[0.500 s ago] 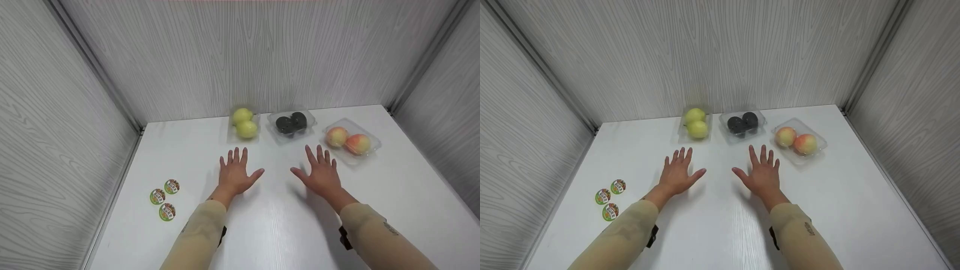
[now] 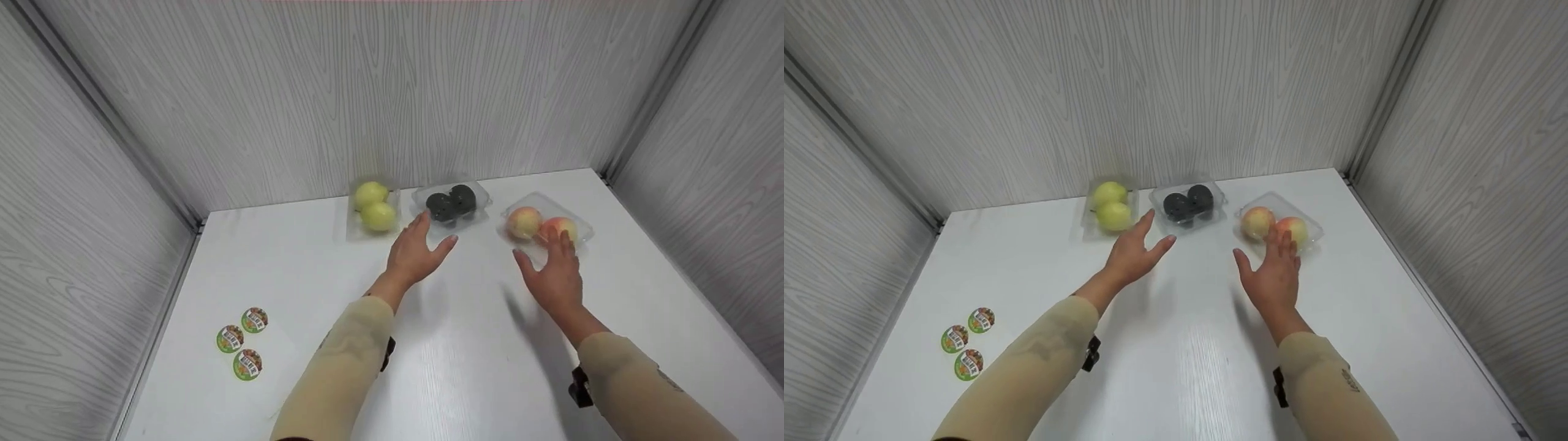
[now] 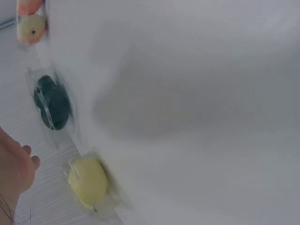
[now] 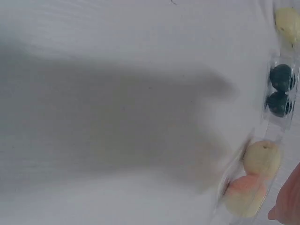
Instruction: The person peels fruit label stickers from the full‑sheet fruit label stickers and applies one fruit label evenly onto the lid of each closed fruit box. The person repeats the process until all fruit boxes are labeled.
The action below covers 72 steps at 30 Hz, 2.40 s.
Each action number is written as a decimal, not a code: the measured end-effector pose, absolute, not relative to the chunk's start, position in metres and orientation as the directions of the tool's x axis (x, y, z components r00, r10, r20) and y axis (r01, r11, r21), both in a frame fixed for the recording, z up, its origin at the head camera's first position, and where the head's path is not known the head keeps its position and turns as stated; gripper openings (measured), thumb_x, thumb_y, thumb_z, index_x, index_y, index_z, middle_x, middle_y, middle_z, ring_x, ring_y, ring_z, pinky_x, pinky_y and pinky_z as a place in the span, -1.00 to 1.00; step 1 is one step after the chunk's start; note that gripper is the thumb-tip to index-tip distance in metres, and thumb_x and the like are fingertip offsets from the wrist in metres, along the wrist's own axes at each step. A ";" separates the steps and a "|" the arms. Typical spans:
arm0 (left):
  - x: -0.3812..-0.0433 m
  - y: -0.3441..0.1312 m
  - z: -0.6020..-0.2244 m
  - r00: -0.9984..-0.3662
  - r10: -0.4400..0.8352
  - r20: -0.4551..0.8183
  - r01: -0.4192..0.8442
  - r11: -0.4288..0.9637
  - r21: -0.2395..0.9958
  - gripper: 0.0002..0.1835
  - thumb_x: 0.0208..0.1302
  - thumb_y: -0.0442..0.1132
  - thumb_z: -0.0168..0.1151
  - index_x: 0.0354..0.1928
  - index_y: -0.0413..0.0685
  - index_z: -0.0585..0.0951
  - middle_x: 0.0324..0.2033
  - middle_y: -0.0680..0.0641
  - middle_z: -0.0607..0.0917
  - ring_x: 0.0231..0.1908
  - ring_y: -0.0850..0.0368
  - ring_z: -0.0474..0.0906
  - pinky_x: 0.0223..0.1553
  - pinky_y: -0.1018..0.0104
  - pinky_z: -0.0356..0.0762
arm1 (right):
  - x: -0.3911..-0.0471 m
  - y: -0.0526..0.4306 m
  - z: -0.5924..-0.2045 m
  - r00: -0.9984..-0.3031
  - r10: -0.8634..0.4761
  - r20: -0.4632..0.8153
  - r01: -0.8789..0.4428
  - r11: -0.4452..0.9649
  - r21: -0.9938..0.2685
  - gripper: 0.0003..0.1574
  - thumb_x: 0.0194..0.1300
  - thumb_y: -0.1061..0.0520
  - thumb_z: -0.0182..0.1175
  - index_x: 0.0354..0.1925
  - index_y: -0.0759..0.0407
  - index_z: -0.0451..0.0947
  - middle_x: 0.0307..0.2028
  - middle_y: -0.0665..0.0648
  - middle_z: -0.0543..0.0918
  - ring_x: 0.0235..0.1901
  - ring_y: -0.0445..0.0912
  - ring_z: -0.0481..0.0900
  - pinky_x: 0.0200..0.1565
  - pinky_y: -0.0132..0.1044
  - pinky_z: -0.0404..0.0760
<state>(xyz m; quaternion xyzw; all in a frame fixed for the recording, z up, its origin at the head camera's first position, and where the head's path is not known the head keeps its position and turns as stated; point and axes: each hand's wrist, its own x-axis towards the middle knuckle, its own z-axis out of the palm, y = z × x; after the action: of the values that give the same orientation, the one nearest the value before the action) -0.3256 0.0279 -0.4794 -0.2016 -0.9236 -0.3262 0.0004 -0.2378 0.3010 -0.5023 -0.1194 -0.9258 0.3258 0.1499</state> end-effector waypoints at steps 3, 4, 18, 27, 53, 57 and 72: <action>-0.334 0.050 -0.477 -0.913 0.387 0.132 0.377 0.673 0.636 -0.02 0.52 0.36 0.06 0.68 -0.14 0.11 0.63 -0.14 0.22 0.61 -0.02 0.14 0.58 0.12 0.09 | -0.238 0.314 -0.502 -0.914 0.371 0.164 0.178 0.730 -0.660 0.18 0.51 -0.31 0.20 0.70 0.24 -0.09 0.64 0.49 -0.06 0.56 0.51 0.01 0.46 0.43 0.12; -0.337 0.057 -0.477 -0.909 0.394 0.135 0.384 0.665 0.641 -0.03 0.52 0.35 0.07 0.68 -0.14 0.12 0.62 -0.13 0.23 0.60 -0.02 0.15 0.57 0.13 0.11 | -0.238 0.318 -0.502 -0.911 0.382 0.155 0.189 0.722 -0.665 0.19 0.51 -0.31 0.20 0.70 0.25 -0.11 0.63 0.51 -0.07 0.55 0.52 0.01 0.47 0.42 0.11; -0.350 0.110 -0.488 -0.897 0.435 0.083 0.374 0.645 0.666 -0.09 0.52 0.28 0.12 0.67 -0.10 0.17 0.61 -0.11 0.27 0.59 -0.03 0.19 0.56 0.14 0.15 | -0.239 0.329 -0.509 -0.887 0.461 0.042 0.300 0.642 -0.705 0.21 0.53 -0.29 0.16 0.68 0.37 -0.17 0.60 0.59 -0.07 0.56 0.49 0.00 0.53 0.28 0.07; -0.365 0.133 -0.498 -0.857 0.503 0.111 0.439 0.600 0.669 -0.12 0.53 0.21 0.10 0.66 -0.16 0.18 0.61 -0.17 0.24 0.61 -0.03 0.13 0.57 0.19 0.08 | -0.246 0.333 -0.515 -0.895 0.445 0.039 0.314 0.690 -0.652 0.21 0.53 -0.31 0.15 0.68 0.36 -0.16 0.60 0.61 -0.09 0.54 0.55 0.00 0.48 0.39 0.12; -0.372 0.157 -0.512 -0.774 0.632 -0.032 0.535 0.680 0.501 -0.08 0.54 0.32 -0.02 0.70 -0.08 0.10 0.64 -0.17 0.17 0.63 -0.22 0.03 0.59 0.09 0.05 | -0.246 0.324 -0.525 -0.932 0.364 -0.005 0.312 0.792 -0.524 0.07 0.61 -0.23 0.06 0.65 0.43 -0.08 0.61 0.59 -0.16 0.55 0.53 -0.05 0.45 0.51 -0.01; -0.368 0.154 -0.511 -0.787 0.616 -0.036 0.534 0.709 0.460 -0.09 0.51 0.33 0.01 0.69 -0.03 0.15 0.63 -0.11 0.24 0.62 -0.16 0.09 0.58 0.15 0.07 | -0.246 0.324 -0.525 -0.939 0.345 0.009 0.286 0.794 -0.536 0.07 0.62 -0.22 0.06 0.63 0.47 -0.08 0.58 0.63 -0.14 0.51 0.57 0.02 0.44 0.48 0.09; -0.336 0.132 -0.521 -0.796 0.604 -0.033 0.599 0.795 0.098 -0.06 0.51 0.45 -0.11 0.70 0.04 0.12 0.59 -0.04 0.32 0.62 -0.06 0.09 0.61 0.16 -0.05 | -0.238 0.326 -0.534 -0.967 0.256 -0.006 0.226 0.843 -0.488 0.12 0.61 -0.27 0.06 0.64 0.45 -0.11 0.56 0.66 -0.09 0.45 0.64 0.09 0.38 0.49 0.20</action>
<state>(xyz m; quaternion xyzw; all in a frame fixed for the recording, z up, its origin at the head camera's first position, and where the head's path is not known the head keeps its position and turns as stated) -0.3356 0.1315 -0.5206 -0.3178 -0.9467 -0.0412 -0.0312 -0.2383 0.3263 -0.5340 -0.1254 -0.9596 0.2503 0.0297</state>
